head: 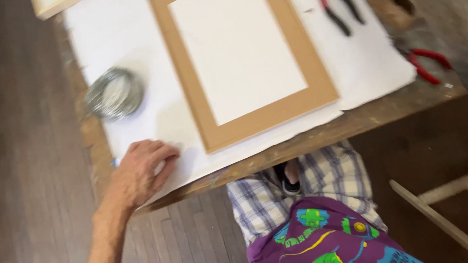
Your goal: Preparing picture frames for hanging by installing hardware with a drill and cutting hanging wire to length with pliers.
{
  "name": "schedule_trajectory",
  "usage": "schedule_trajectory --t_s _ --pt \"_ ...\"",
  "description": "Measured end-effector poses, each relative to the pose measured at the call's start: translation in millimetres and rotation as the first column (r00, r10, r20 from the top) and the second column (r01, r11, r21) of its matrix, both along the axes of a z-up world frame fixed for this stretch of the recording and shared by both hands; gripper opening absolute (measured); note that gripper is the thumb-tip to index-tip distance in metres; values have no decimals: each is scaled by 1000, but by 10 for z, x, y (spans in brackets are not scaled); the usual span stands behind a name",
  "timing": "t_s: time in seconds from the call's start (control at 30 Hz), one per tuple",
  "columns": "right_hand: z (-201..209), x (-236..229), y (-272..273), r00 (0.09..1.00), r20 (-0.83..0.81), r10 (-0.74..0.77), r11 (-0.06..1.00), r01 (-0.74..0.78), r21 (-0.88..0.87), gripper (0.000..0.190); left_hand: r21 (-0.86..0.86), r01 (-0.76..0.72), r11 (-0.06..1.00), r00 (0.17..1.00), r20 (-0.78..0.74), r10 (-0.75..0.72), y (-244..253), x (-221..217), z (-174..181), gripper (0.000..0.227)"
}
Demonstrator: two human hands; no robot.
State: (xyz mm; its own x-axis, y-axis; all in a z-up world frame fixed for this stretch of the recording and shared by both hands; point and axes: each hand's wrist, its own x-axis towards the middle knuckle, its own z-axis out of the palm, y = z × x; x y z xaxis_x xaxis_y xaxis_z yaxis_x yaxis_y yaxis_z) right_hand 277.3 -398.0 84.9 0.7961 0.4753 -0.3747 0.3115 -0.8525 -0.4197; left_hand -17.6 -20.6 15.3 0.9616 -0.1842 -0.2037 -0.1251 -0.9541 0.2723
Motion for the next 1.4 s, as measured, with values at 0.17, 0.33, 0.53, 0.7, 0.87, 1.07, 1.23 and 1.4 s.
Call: schedule_trajectory --t_s 0.17,0.33,0.53,0.7,0.87,1.07,1.23,1.4 --pt "-54 -223 783 992 -53 -113 991 116 59 66 -78 229 970 960 186 -211 -54 -119 -1 6" --pt "-526 -424 1544 913 -407 -19 825 244 509 50 -11 260 966 950 181 -254 -63 -127 -87 7" --pt "-805 -204 604 857 -465 -222 583 499 640 14 -26 243 970 958 167 -235 55 -81 -170 10" --pt "-920 -577 -333 783 -501 -370 589 614 525 15 -3 241 970 960 148 -238 146 72 -237 6" --pt "-833 -703 -479 741 -545 -391 669 636 385 10 40 269 962 955 115 -272 140 131 -277 11" --pt "-823 -600 -451 787 -516 -337 797 530 288 14 14 169 986 980 104 -169 156 136 -249 15" --pt "-772 -620 -425 772 -521 -363 819 531 216 15 -120 139 983 983 140 -122 164 129 -209 9" --pt "-1328 -526 -621 846 -466 -258 785 465 410 25 -160 154 975 976 179 -125 267 102 -293 11"
